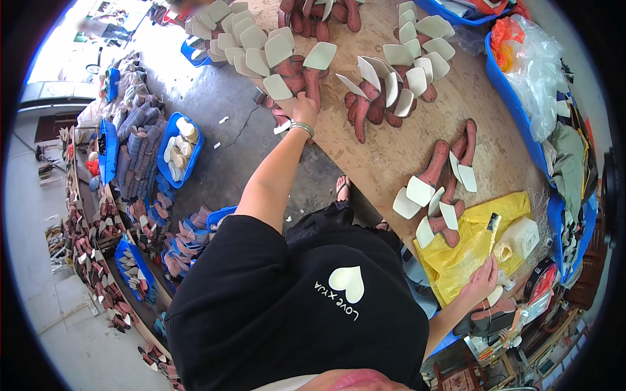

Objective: Applying adhesive glue to shoe soles and upper straps using a brush at a manufacturing workstation.

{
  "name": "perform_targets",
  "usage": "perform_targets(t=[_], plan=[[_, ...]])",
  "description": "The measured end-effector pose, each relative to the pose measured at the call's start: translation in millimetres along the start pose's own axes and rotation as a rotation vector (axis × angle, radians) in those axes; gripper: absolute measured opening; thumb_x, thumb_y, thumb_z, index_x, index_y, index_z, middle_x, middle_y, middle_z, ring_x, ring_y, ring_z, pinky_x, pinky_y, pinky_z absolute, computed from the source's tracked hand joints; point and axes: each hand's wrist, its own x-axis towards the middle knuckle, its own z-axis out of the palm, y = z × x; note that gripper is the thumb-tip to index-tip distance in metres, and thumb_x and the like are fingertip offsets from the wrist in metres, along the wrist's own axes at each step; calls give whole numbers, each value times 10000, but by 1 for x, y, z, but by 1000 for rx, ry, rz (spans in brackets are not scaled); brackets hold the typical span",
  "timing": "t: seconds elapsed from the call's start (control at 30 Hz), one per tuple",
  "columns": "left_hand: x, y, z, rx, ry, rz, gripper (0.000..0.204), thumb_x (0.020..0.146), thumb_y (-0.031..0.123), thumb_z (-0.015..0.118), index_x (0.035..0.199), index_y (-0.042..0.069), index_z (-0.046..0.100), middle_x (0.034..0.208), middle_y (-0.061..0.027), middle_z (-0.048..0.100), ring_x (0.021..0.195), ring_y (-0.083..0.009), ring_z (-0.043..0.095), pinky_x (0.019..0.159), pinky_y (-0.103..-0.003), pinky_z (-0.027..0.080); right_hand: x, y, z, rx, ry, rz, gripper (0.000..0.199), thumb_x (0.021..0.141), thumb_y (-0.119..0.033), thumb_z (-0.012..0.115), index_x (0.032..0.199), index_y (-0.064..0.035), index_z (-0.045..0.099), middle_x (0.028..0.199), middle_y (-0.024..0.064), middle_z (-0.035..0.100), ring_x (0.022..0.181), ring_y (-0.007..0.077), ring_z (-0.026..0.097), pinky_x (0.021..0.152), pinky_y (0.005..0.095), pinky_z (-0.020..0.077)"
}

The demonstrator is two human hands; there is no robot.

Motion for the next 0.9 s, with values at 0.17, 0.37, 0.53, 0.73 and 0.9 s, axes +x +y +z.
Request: perform_targets(t=[0.17,0.37,0.53,0.73,0.9], plan=[[25,-47,23,-117,182,54,303,915,203,451,1123,-14,488,946,-299,614,912,-443,598,784,-493,465,1,-7,30,35,-82,6,239,909,-107,589,1104,27,615,592,-78,414,460,-8,267,415,174,187],[7,40,-4,-26,-54,-172,331,914,254,468,1065,-31,541,1000,-318,612,973,-451,596,835,-503,468,-12,-10,35,39,12,-2,240,912,-114,585,1106,26,614,588,-76,409,457,-5,274,412,173,201],[40,-29,5,-56,-47,-159,381,909,282,480,1085,-50,540,989,-313,613,968,-461,590,804,-501,478,-3,-6,39,66,-44,-8,244,912,-127,588,1106,20,614,591,-71,418,455,-1,277,409,180,204],[-1,21,10,-286,30,-147,244,942,205,451,1068,8,517,882,-250,608,872,-401,616,738,-430,496,-15,6,11,35,75,41,246,910,-141,590,1101,10,620,587,-75,413,464,-6,273,418,182,171],[14,-25,58,-590,197,-367,225,940,188,467,1075,12,503,913,-209,609,889,-356,619,735,-407,496,-7,3,4,54,57,50,252,907,-143,593,1107,9,618,596,-78,411,464,-5,266,419,177,169]])
